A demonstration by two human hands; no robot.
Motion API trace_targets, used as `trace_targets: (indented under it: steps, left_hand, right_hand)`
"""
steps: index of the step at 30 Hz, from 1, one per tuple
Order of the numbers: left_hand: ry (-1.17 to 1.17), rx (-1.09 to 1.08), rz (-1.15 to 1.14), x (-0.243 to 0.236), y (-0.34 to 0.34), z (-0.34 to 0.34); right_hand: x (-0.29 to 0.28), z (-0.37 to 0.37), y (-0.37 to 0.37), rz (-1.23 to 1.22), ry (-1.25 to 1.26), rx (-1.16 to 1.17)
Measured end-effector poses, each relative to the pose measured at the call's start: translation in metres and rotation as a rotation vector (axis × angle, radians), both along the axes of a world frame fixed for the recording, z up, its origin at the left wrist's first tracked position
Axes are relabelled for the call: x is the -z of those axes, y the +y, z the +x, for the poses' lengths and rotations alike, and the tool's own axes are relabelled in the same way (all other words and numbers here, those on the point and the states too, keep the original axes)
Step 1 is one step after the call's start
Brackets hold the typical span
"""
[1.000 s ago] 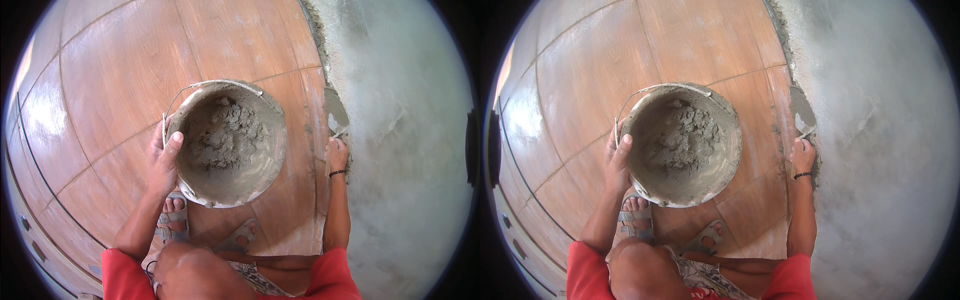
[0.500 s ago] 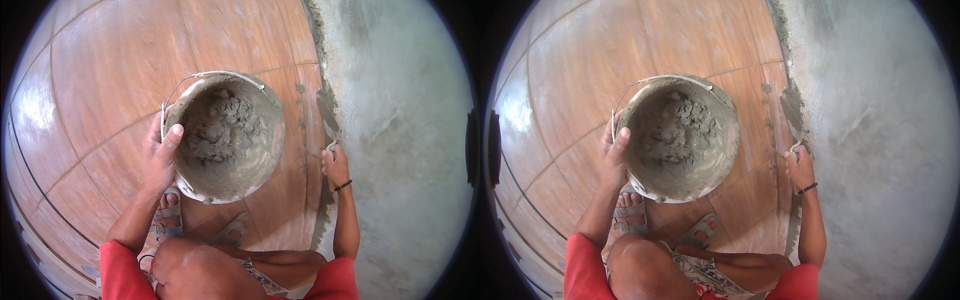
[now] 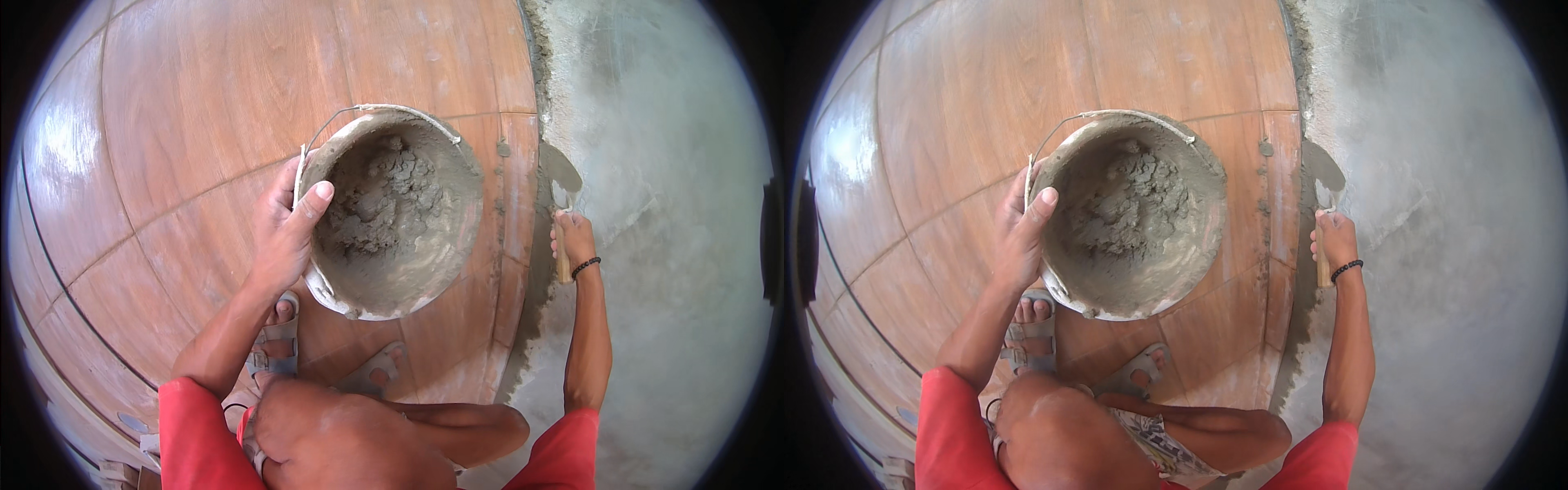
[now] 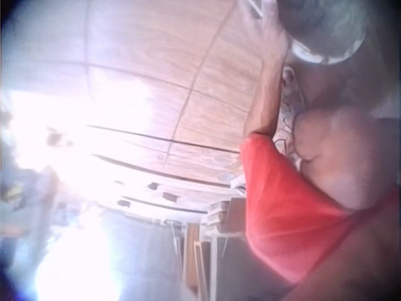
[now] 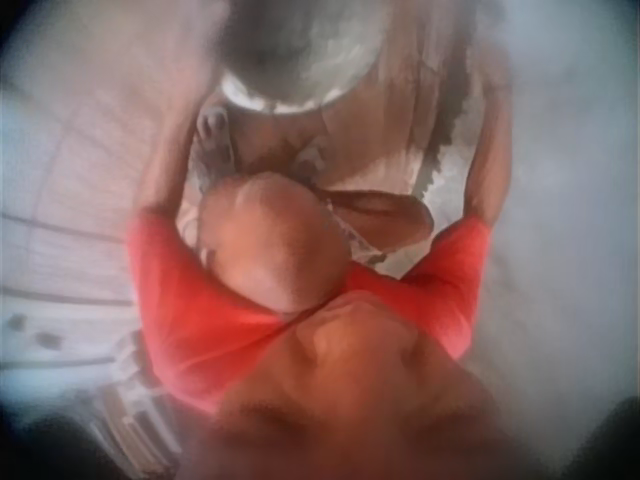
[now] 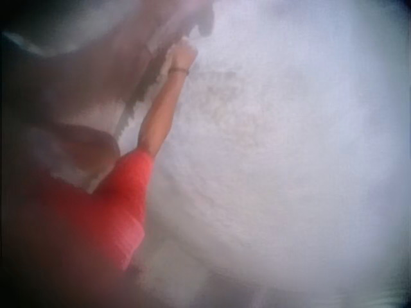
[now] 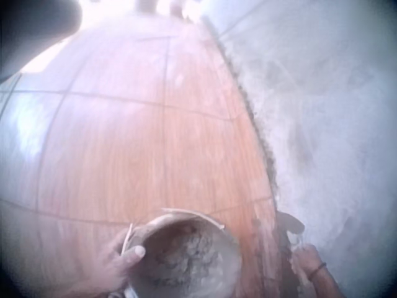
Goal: The person walks through a construction site and picks up a bucket of cement. They squat down and use a trowel to scoop cement from the bucket and apply it to the base of a wall, smoothing it along the floor junction.
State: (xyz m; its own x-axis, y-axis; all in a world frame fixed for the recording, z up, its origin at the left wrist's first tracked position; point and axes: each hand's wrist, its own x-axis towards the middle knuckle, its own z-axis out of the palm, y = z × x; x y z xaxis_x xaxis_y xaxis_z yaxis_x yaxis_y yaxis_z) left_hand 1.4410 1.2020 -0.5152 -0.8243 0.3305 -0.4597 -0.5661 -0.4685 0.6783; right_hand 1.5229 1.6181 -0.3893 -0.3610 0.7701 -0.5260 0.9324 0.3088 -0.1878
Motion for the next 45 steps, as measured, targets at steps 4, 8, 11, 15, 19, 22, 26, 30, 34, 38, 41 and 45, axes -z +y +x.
trace_targets:
  steps: [4, 8, 11, 15, 19, 22, 26, 30, 34, 38, 41, 45]
  left_hand:
    - [0.008, 0.077, -0.013, -0.001, -0.004, -0.003]
    - [-0.025, 0.048, 0.032, 0.0, -0.003, -0.002]
    - [-0.022, -0.004, 0.054, -0.001, -0.002, 0.001]
    - [-0.018, -0.015, 0.082, 0.0, 0.001, 0.0]
    - [-0.007, 0.044, 0.052, 0.0, 0.001, -0.001]
    - [-0.005, 0.02, 0.079, -0.003, -0.001, -0.003]
    - [-0.005, 0.04, 0.061, 0.002, -0.003, -0.001]
    - [-0.038, -0.002, 0.053, 0.0, -0.001, 0.001]
    - [-0.011, 0.034, 0.047, 0.002, -0.003, 0.0]
    - [0.011, -0.001, 0.016, -0.004, 0.002, 0.0]
    - [0.014, 0.076, 0.024, 0.0, -0.003, -0.002]
    - [0.057, -0.004, 0.02, 0.0, 0.0, 0.0]
  right_hand:
    - [-0.012, 0.011, -0.004, 0.016, 0.009, -0.008]
    - [-0.032, 0.038, -0.011, 0.023, 0.068, -0.095]
    - [-0.041, 0.038, -0.039, -0.199, -0.008, -0.039]
    - [-0.016, 0.035, -0.029, -0.162, -0.243, -0.137]
    - [-0.009, 0.009, 0.001, -0.078, -0.132, -0.048]
    - [-0.014, 0.001, 0.004, -0.101, -0.072, -0.021]
    - [-0.032, 0.012, -0.011, -0.066, -0.026, -0.036]
    - [-0.046, 0.007, -0.043, -0.171, 0.061, 0.015]
    - [-0.01, 0.01, -0.027, -0.221, 0.076, 0.047]
    - [0.024, 0.012, -0.012, -0.073, -0.029, 0.011]
    - [0.028, 0.007, -0.011, -0.056, -0.028, 0.01]
    - [0.015, 0.003, -0.014, -0.078, -0.01, 0.023]
